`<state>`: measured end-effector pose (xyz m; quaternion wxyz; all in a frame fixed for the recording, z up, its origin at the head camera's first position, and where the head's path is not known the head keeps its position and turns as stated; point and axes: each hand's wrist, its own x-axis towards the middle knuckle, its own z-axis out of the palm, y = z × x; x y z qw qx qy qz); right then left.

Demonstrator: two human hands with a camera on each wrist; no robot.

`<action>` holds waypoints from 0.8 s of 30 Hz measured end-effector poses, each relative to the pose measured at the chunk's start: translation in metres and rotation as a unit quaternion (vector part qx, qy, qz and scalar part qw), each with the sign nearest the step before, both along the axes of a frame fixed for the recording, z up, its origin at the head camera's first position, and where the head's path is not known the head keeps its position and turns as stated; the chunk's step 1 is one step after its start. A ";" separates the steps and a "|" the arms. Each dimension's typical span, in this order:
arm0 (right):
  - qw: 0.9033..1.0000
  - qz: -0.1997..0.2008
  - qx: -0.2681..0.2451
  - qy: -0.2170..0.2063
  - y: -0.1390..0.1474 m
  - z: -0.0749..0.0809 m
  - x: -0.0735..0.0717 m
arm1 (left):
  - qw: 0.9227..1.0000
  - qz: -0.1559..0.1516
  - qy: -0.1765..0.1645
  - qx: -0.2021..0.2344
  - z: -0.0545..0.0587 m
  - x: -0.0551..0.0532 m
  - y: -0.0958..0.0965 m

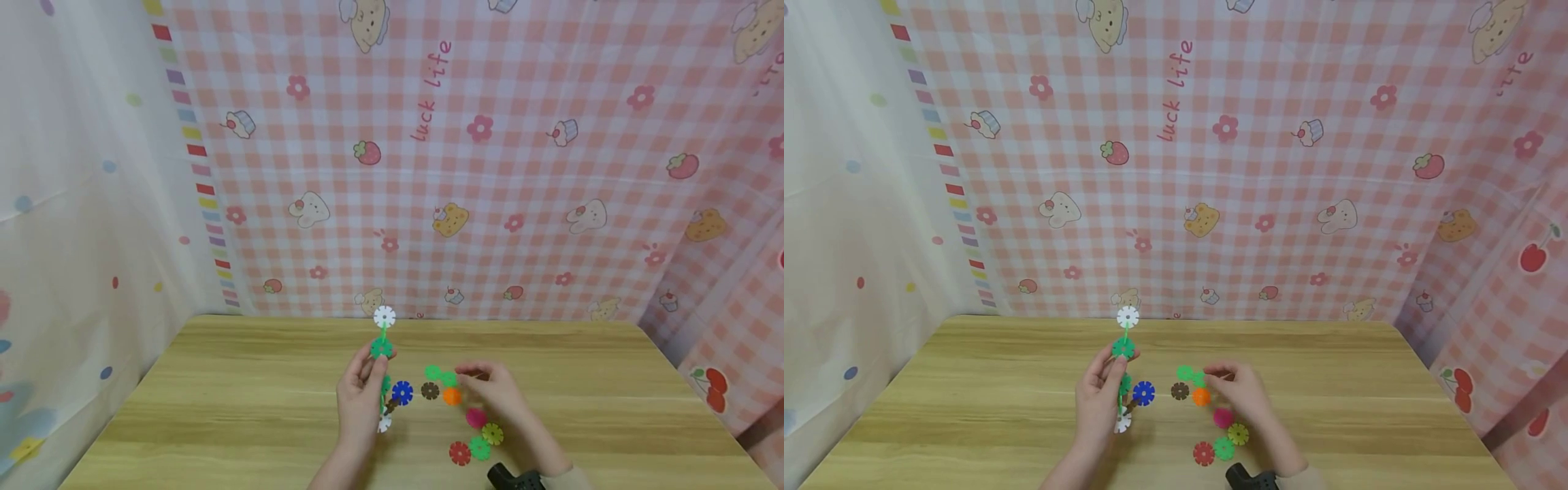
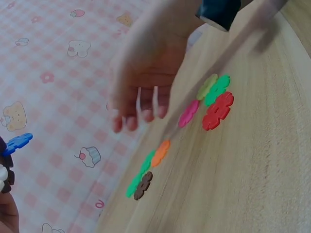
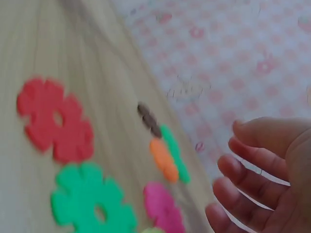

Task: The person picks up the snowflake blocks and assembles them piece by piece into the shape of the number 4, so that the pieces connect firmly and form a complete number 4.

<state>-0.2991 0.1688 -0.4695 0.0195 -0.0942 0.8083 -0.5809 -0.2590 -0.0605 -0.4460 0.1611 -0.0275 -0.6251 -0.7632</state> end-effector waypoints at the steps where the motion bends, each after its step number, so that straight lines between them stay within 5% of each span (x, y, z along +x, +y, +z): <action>1: 1.000 -0.003 0.016 0.004 0.002 -0.003 -0.002 | 1.000 0.001 0.001 -0.001 0.000 0.000 0.000; 13: 0.978 -0.035 0.203 0.041 -0.006 -0.018 0.000 | 1.000 0.000 0.000 0.003 -0.001 -0.002 0.000; 24: 0.972 -0.041 0.220 0.078 -0.015 -0.023 0.001 | 1.000 -0.003 -0.005 0.007 0.000 0.000 0.000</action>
